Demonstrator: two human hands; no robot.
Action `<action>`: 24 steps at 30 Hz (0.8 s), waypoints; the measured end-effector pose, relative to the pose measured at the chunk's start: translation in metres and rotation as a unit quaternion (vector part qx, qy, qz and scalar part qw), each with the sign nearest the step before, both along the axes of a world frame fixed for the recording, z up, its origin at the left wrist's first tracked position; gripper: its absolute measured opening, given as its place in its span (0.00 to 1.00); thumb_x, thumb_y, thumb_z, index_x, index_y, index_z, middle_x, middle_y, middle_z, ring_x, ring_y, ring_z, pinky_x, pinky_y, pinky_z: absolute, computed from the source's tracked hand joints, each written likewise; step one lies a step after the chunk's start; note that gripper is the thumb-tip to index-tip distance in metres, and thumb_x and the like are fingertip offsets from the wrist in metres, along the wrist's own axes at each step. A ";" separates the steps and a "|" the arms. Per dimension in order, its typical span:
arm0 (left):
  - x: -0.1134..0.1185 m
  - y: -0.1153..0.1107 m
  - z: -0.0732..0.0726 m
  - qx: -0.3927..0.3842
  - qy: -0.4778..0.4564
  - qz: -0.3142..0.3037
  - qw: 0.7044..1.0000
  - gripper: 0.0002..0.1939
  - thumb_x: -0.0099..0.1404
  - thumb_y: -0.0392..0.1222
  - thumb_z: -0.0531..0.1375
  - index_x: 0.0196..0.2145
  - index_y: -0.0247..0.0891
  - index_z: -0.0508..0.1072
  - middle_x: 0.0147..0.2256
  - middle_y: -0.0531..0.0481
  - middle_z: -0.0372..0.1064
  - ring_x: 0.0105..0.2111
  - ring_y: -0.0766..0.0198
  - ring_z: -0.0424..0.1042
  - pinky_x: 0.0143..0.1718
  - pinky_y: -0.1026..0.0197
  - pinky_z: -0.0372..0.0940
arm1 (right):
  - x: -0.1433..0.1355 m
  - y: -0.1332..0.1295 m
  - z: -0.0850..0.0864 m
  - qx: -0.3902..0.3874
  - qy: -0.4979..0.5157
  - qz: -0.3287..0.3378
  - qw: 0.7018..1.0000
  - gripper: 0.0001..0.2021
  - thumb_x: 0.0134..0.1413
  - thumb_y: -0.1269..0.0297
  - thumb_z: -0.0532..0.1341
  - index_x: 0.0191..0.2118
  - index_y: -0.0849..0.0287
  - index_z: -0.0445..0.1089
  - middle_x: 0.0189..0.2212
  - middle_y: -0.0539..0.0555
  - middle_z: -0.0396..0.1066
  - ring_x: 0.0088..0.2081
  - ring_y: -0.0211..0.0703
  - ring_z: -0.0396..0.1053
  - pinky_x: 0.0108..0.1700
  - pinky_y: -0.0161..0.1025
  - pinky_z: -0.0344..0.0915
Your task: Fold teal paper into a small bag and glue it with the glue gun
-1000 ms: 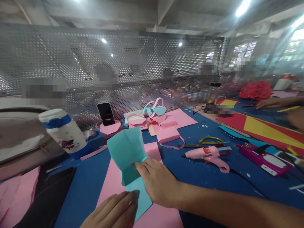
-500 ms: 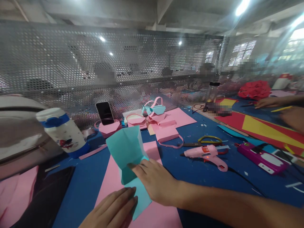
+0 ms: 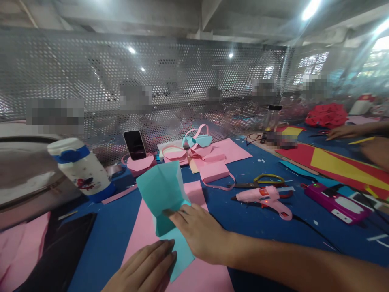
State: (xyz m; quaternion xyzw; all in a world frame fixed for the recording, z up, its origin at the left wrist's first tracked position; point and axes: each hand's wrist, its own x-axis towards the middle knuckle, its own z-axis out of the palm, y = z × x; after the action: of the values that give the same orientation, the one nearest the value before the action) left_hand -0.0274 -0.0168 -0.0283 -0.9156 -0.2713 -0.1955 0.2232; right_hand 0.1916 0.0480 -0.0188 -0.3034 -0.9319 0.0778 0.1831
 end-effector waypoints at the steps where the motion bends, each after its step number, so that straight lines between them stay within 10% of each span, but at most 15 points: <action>1: 0.000 0.000 0.000 -0.001 -0.001 -0.002 1.000 0.19 0.78 0.40 0.46 0.50 0.37 0.76 0.49 0.48 0.78 0.45 0.58 0.79 0.44 0.60 0.75 | 0.000 0.000 0.000 0.001 0.000 0.003 1.000 0.25 0.62 0.76 0.51 0.64 0.62 0.55 0.44 0.59 0.71 0.44 0.50 0.66 0.46 0.47 0.65; 24: 0.002 0.002 0.003 0.018 0.000 -0.007 1.000 0.19 0.78 0.39 0.46 0.49 0.36 0.76 0.47 0.47 0.79 0.43 0.58 0.80 0.41 0.59 0.77 | 0.000 0.000 -0.004 0.013 0.026 0.004 1.000 0.28 0.60 0.78 0.49 0.66 0.63 0.52 0.45 0.60 0.71 0.45 0.51 0.65 0.47 0.49 0.65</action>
State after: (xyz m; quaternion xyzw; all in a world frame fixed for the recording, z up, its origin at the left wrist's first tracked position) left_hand -0.0253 -0.0146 -0.0248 -0.9135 -0.2610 -0.2016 0.2384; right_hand 0.1917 0.0483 -0.0228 -0.2956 -0.9289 0.0740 0.2105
